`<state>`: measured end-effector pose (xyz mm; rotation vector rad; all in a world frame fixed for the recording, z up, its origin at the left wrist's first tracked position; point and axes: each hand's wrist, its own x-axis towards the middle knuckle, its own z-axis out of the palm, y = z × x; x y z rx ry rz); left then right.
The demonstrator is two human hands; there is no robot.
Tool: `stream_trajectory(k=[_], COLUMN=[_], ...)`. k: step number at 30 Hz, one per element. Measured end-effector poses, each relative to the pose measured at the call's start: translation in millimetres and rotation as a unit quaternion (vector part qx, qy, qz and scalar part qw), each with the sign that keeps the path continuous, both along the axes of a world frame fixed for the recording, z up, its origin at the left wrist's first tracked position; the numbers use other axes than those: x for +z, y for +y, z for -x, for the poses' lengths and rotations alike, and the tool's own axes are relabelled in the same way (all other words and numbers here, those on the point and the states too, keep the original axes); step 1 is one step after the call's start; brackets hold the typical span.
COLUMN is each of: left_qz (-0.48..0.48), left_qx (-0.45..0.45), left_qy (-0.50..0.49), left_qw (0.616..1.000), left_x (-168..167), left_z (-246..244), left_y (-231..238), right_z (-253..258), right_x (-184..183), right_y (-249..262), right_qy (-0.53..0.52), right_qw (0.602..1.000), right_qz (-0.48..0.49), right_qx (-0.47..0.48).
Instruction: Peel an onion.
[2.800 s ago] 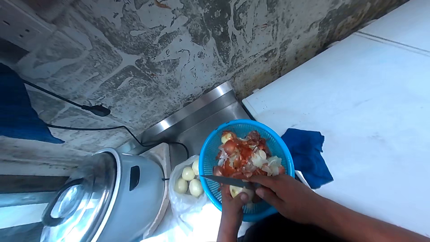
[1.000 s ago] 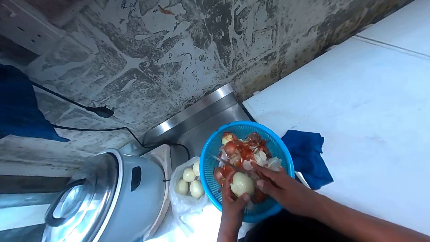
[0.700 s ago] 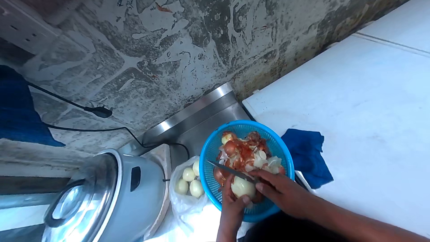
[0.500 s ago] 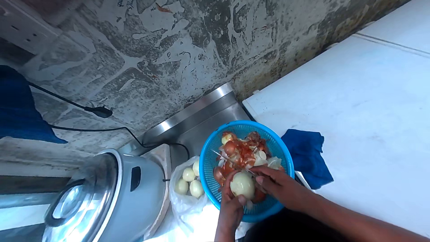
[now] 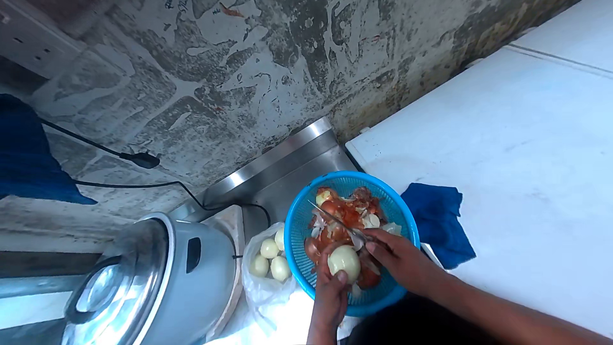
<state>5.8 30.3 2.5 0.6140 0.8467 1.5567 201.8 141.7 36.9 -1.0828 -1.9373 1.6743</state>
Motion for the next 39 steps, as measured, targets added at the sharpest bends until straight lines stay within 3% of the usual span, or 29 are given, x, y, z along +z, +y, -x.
stream_trajectory(k=[7, 15, 25, 28, 33, 39], left_qz=[-0.046, -0.013, -0.021, -0.04, -0.063, -0.035], left_qx=[-0.042, -0.015, -0.1, -0.108, -0.133, -0.04], left_qy=[-0.083, -0.114, -0.198, -0.196, -0.15, -0.065], left_qw=[0.995, 0.993, 0.975, 0.974, 0.978, 0.996], left_x=[-5.7, -8.9, -12.1, -14.1, -10.3, -4.4], left_z=[7.3, 8.5, 21.3, 22.1, 17.8, 8.0], left_y=[-5.2, -2.6, -7.0, -8.4, -10.0, -2.0], right_z=[-0.3, -2.9, 13.1, 16.0, 10.7, 3.9], right_x=[7.6, 25.8, -3.8, -1.2, -0.4, 9.9], right_y=[11.7, -12.7, -28.3, -25.6, -4.8, 3.5], right_qy=[0.005, -0.009, 0.086, 0.07, 0.046, -0.003], right_qw=[0.998, 0.991, 0.992, 0.994, 0.999, 0.999], right_qz=[0.03, -0.03, -0.069, -0.075, 0.008, 0.026], right_qx=[-0.047, 0.129, 0.062, 0.031, -0.019, -0.047])
